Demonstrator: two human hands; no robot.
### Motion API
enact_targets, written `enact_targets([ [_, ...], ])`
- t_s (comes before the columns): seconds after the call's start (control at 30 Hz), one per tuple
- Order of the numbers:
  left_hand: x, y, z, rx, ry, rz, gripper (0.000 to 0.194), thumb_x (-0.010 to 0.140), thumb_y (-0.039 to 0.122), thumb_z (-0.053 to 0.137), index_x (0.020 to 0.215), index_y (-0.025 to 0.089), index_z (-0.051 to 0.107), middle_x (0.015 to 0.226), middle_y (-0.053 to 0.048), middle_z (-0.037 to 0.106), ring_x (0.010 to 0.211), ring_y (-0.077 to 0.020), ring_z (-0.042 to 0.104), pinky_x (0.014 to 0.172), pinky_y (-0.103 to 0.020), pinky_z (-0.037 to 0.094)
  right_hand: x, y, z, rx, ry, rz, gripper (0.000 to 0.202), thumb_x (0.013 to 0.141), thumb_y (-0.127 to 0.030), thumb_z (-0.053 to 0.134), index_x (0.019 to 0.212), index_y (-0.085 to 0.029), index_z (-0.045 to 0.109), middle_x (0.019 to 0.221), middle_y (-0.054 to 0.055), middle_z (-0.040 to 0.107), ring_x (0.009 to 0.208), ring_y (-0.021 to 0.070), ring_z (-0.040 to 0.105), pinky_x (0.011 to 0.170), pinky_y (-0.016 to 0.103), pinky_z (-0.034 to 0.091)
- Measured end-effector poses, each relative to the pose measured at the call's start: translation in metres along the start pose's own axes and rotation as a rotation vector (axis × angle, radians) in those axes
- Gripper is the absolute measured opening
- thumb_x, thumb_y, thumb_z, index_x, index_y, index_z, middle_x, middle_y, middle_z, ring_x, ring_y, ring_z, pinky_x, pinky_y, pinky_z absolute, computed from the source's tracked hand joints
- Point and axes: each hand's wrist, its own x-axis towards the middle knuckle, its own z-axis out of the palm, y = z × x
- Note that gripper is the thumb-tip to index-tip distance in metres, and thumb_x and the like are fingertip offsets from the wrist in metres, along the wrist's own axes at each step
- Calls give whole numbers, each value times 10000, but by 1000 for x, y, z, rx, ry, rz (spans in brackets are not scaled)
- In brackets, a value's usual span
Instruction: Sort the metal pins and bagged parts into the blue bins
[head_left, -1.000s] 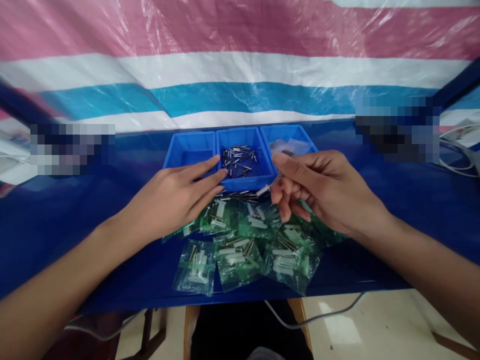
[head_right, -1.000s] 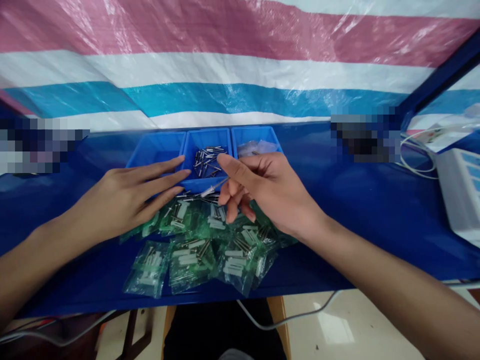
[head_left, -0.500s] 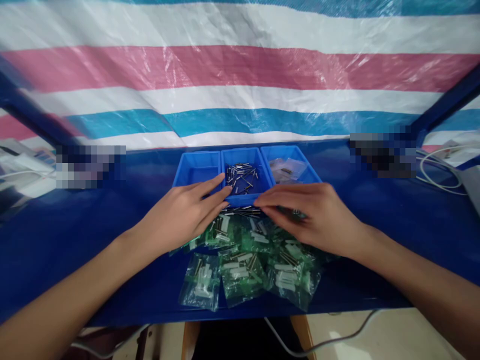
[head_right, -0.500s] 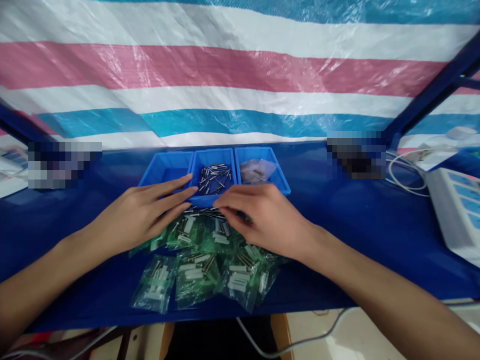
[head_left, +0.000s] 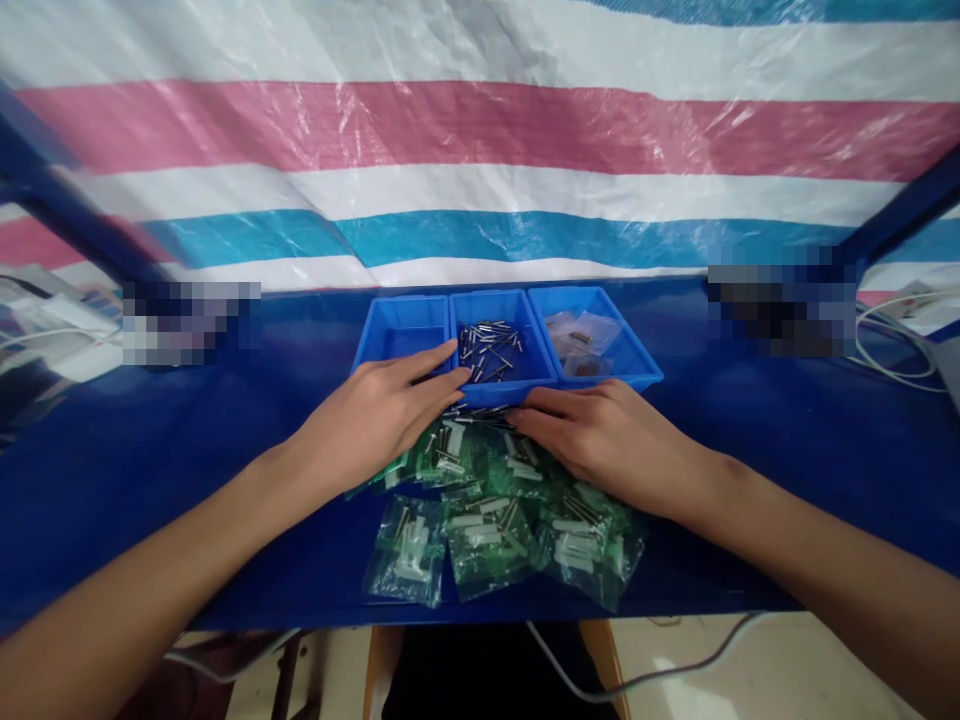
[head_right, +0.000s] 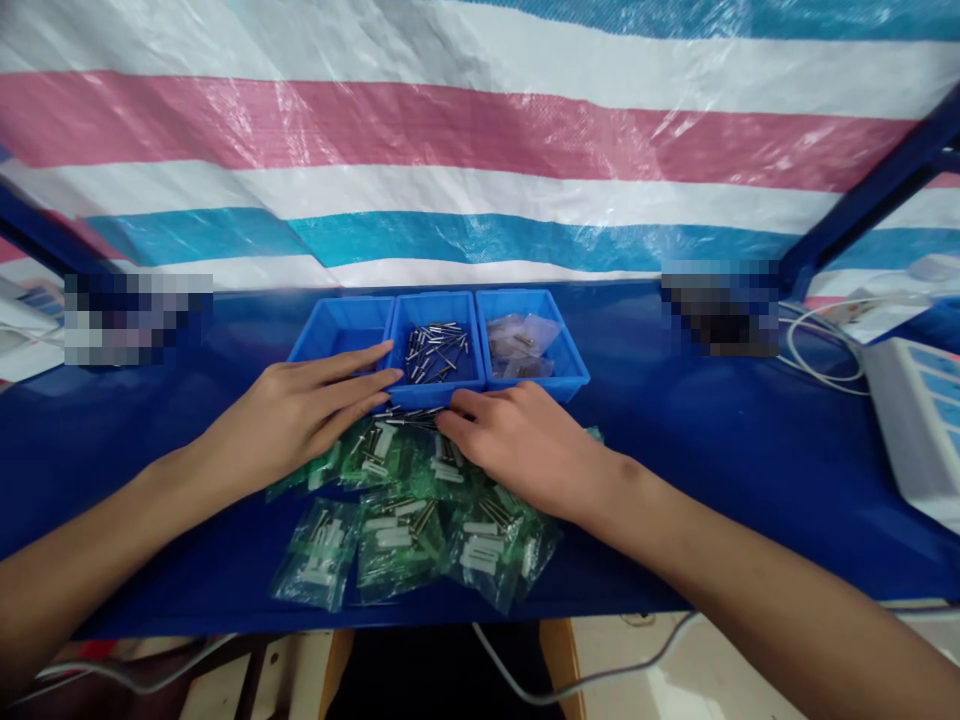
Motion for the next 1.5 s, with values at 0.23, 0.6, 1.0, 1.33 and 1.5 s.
enact_targets([
  [0.23, -1, -1, 1, -3, -60, -41, 386, 1159, 319, 448, 1307, 168, 770, 1399, -182, 731, 1068, -303, 823, 889, -423, 721, -2, 1, -3, -15, 30, -17, 279, 982, 4, 561, 1164, -108, 739, 1006, 87, 776, 675, 180, 696, 542, 312, 396],
  [0.6, 2, 1, -1, 53, -54, 28, 407, 1165, 287, 424, 1287, 101, 765, 1386, -211, 727, 1063, -318, 823, 843, -424, 727, -3, 1, -17, 69, 371, 118, 176, 1105, -174, 576, 1005, -180, 721, 922, 66, 782, 736, 163, 718, 570, 286, 452],
  [1.0, 1, -1, -1, 56, -69, 24, 400, 1167, 301, 426, 1313, 136, 759, 1408, -190, 718, 1119, -310, 808, 886, -424, 724, 4, -1, -22, 1434, 76, 636, 525, 979, -482, 789, 576, -197, 611, 479, -44, 580, 306, 72, 480, 311, 206, 304],
  [1.33, 4, 0, 0, 28, -17, 61, 378, 1148, 245, 457, 1254, 64, 771, 1325, -237, 750, 1104, -350, 808, 839, -459, 724, 10, 4, -27, 1710, 531, 489, 414, 1107, -484, 561, 879, -219, 785, 1033, 105, 841, 855, 223, 817, 548, 275, 611],
  [1.5, 3, 1, -1, 16, -17, 49, 358, 1140, 220, 469, 1263, 65, 768, 1342, -228, 744, 1091, -337, 813, 852, -447, 723, 4, -2, -20, 797, 411, 301, 181, 1054, -239, 670, 911, -216, 779, 808, 26, 794, 657, 157, 740, 575, 267, 552],
])
